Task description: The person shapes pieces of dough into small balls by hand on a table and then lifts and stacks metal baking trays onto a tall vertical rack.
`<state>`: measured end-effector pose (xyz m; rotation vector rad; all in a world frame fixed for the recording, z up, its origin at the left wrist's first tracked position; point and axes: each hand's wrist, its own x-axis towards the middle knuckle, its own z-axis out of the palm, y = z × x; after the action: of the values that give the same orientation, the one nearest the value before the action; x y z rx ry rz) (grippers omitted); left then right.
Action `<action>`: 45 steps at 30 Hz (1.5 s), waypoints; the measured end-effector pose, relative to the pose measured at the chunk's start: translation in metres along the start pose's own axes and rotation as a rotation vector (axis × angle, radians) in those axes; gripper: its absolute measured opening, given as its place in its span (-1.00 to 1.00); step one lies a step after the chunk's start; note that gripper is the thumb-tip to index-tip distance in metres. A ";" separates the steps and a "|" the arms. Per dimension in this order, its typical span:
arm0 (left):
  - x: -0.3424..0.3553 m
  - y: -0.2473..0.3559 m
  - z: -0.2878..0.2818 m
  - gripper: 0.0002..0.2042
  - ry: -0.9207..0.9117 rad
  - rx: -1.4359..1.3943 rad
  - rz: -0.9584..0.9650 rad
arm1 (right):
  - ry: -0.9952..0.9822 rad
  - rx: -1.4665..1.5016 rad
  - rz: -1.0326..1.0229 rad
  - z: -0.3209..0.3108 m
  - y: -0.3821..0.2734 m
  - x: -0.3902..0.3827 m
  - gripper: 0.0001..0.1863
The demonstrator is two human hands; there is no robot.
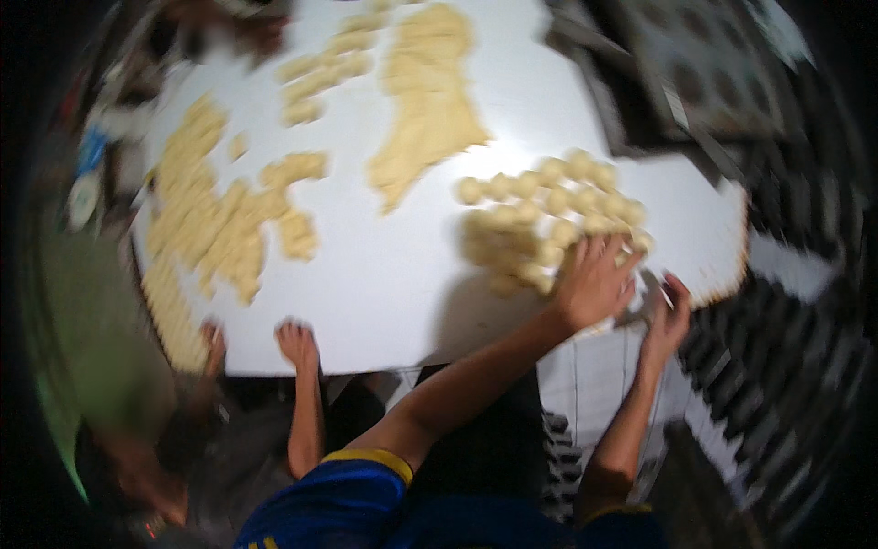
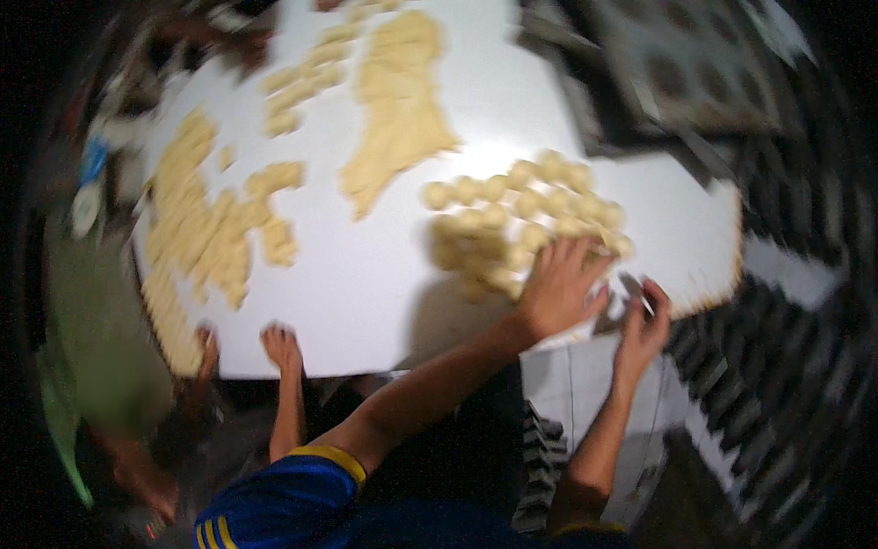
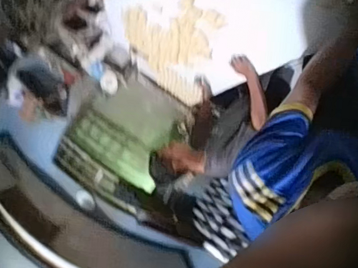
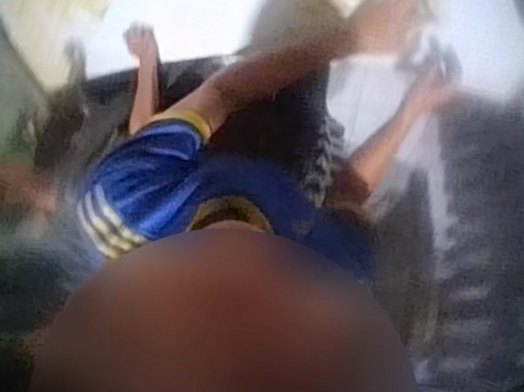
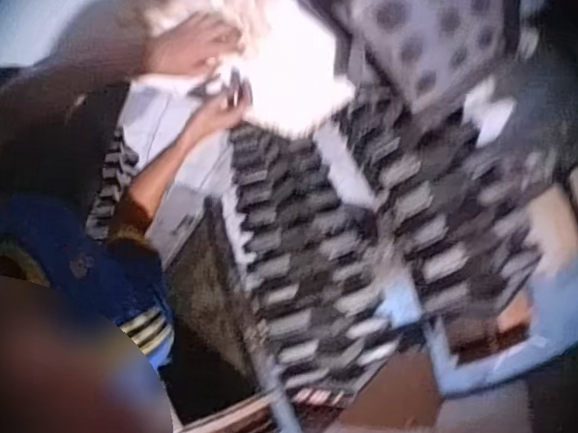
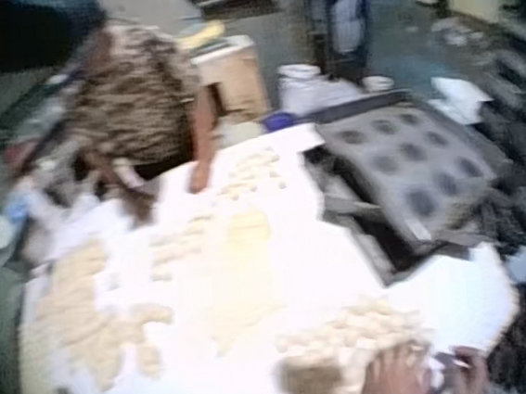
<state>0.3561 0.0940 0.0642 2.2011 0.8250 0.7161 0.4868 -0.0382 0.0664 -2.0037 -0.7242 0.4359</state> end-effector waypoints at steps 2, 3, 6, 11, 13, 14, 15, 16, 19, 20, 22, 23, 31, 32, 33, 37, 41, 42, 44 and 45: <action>-0.037 -0.017 -0.043 -0.65 0.072 -0.143 -0.142 | -0.066 0.060 -0.003 0.024 -0.032 -0.007 -0.76; -0.068 -0.037 -0.056 -0.67 0.206 -0.094 -0.210 | -0.146 0.080 -0.050 0.046 -0.050 -0.012 -0.77; -0.133 -0.094 -0.136 -0.69 0.353 0.025 -0.518 | -0.401 0.122 -0.125 0.114 -0.109 -0.029 -0.80; -0.222 -0.180 -0.254 -0.65 0.910 0.098 -0.912 | -0.929 0.284 -0.192 0.264 -0.194 -0.061 -0.73; -0.233 -0.208 -0.286 -0.60 0.917 0.143 -0.954 | -1.051 0.260 -0.323 0.322 -0.206 -0.074 -0.65; -0.240 -0.221 -0.297 -0.57 0.914 0.171 -0.952 | -1.079 0.224 -0.358 0.351 -0.213 -0.084 -0.60; -0.239 -0.229 -0.307 -0.54 0.863 0.156 -0.997 | -1.099 0.183 -0.395 0.381 -0.216 -0.091 -0.56; -0.234 -0.237 -0.314 -0.51 0.810 0.133 -1.036 | -1.070 0.109 -0.488 0.406 -0.216 -0.094 -0.54; -0.231 -0.263 -0.327 -0.44 0.690 -0.070 -1.120 | -1.047 -0.107 -0.643 0.454 -0.223 -0.108 -0.50; -0.232 -0.268 -0.329 -0.42 0.656 -0.160 -1.141 | -1.086 -0.174 -0.615 0.460 -0.230 -0.113 -0.50; -0.239 -0.278 -0.333 -0.51 0.604 -0.118 -1.141 | -1.178 -0.280 -0.561 0.469 -0.243 -0.122 -0.51; -0.244 -0.284 -0.338 -0.54 0.552 -0.098 -1.180 | -1.234 -0.318 -0.533 0.473 -0.248 -0.126 -0.52; -0.233 -0.278 -0.337 -0.77 0.848 -0.825 -0.776 | -1.151 0.082 -0.407 0.478 -0.220 -0.121 -0.66; -0.227 -0.270 -0.336 -0.79 0.912 -0.952 -0.765 | -1.212 0.162 -0.189 0.475 -0.221 -0.119 -0.66; -0.220 -0.263 -0.336 -0.80 0.974 -1.079 -0.752 | -1.260 0.243 0.032 0.472 -0.222 -0.116 -0.65; -0.216 -0.264 -0.333 -0.79 1.037 -1.015 -1.003 | -1.213 0.271 0.092 0.469 -0.233 -0.128 -0.64; -0.230 -0.233 -0.308 -0.73 1.067 -0.983 -1.058 | -1.179 0.230 0.013 0.441 -0.214 -0.142 -0.68; -0.235 -0.221 -0.299 -0.71 1.093 -0.996 -1.071 | -1.192 0.214 0.026 0.427 -0.208 -0.146 -0.70; -0.243 -0.193 -0.282 -0.73 1.123 -0.983 -1.133 | -1.189 0.273 0.013 0.399 -0.178 -0.156 -0.70; -0.253 -0.181 -0.270 -0.75 1.133 -0.955 -1.188 | -1.200 0.216 0.038 0.381 -0.168 -0.162 -0.70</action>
<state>-0.0538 0.1219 0.0353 0.1436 1.5872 1.2616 0.0951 0.1719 0.0215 -1.4030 -1.2536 1.7124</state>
